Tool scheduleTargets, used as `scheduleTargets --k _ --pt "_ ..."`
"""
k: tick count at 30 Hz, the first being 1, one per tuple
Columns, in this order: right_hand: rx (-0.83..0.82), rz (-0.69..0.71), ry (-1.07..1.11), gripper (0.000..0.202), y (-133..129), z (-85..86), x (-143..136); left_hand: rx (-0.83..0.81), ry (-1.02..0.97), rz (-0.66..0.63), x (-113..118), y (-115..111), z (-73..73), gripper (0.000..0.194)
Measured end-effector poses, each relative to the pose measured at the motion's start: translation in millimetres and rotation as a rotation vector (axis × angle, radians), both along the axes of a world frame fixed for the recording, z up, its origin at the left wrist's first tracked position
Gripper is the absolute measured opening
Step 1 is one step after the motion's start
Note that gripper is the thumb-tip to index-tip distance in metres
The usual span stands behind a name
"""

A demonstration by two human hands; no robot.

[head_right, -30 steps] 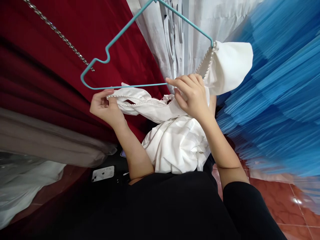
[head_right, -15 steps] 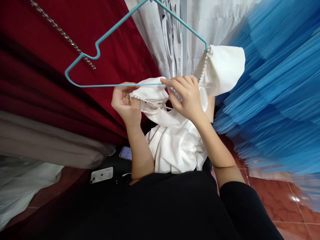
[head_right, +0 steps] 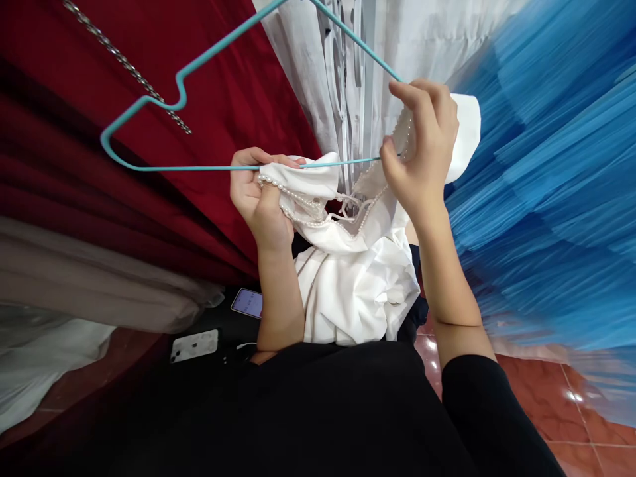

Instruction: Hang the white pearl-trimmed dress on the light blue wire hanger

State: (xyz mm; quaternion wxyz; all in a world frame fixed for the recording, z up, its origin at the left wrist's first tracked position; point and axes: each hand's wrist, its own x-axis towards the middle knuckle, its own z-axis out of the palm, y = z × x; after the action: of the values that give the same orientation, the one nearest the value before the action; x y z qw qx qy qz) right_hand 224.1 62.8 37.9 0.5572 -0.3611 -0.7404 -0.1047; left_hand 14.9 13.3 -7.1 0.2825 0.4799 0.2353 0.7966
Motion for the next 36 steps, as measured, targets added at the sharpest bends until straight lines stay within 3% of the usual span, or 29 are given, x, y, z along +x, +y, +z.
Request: scheduleTargets --k 4,9,12,18,20,23,25,28,31,34,36 --pt "0.117 0.041 0.098 0.015 18 8.7 12 -0.045 0.017 0.037 -2 1 -1.5 0.019" --pt "0.083 0.128 0.304 0.028 30 26.5 29 -0.076 0.042 0.026 -6 3 -5.8 0.026" --pt "0.067 0.092 0.378 0.026 29 34.5 40 -0.031 0.013 -0.023 -10 5 -8.4 0.024" --pt "-0.198 -0.25 0.347 0.019 26 28.0 80 0.023 0.016 -0.047 -24 11 -10.1 0.032" --pt "-0.331 -0.283 0.226 0.015 20 22.4 98 0.02 0.006 -0.064 -24 12 -10.8 0.031" --pt "-0.525 -0.214 -0.032 0.012 1 15.1 109 0.022 -0.011 -0.101 -18 15 -14.0 0.029" --pt "-0.664 -0.106 -0.217 0.017 -17 11.6 99 0.024 -0.026 -0.114 -11 16 -16.3 0.028" --pt "-0.796 0.196 -0.449 0.023 -42 8.1 65 0.0 -0.036 -0.125 -2 16 -17.1 0.027" --pt "-0.559 0.429 -0.464 0.023 -54 7.6 28 -0.024 -0.039 -0.125 1 13 -13.9 0.025" --pt "-0.267 0.323 -0.274 0.024 -50 8.0 5 -0.034 -0.046 -0.128 1 7 -8.6 0.022" --pt "-0.197 0.202 -0.211 0.023 -41 6.1 -2 -0.045 -0.036 -0.127 2 4 -5.8 0.022"
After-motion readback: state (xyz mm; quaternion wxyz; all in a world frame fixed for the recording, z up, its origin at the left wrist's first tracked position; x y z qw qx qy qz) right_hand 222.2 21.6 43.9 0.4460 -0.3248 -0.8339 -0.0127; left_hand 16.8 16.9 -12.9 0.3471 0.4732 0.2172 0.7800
